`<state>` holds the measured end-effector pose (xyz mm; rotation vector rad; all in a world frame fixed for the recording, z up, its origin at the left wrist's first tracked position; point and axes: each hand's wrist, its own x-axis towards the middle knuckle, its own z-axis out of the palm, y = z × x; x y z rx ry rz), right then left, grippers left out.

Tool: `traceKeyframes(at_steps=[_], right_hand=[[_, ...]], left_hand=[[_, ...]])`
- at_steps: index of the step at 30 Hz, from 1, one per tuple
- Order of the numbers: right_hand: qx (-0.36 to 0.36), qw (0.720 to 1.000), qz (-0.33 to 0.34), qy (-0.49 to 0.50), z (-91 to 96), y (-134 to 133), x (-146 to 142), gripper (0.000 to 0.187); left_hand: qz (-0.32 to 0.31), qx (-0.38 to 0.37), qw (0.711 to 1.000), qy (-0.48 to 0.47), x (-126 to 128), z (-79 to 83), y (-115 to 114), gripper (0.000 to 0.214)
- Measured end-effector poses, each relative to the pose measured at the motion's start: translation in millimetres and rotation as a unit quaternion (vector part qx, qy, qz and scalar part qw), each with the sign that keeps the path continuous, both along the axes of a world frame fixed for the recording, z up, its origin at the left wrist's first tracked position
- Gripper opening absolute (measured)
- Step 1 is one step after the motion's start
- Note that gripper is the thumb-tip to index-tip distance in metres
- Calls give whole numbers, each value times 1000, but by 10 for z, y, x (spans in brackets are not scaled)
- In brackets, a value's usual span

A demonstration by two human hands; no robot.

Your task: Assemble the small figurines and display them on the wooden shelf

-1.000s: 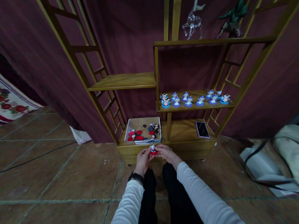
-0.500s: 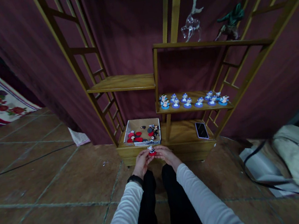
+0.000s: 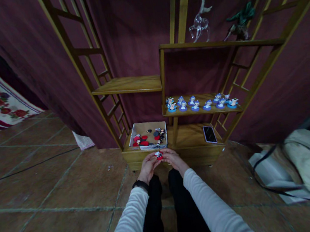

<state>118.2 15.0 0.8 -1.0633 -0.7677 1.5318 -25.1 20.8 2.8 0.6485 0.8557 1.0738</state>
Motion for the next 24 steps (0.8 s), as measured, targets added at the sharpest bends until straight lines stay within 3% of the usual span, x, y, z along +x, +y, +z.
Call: traceKeyframes(at_steps=[10, 24], right_hand=[[39, 999, 16, 27, -32, 0, 78, 37], [11, 1000, 10, 11, -68, 11, 85, 37]], left_hand=[[-9, 29, 1000, -6, -16, -10, -4, 30], [-19, 9, 1000, 5, 7, 72, -53, 21]])
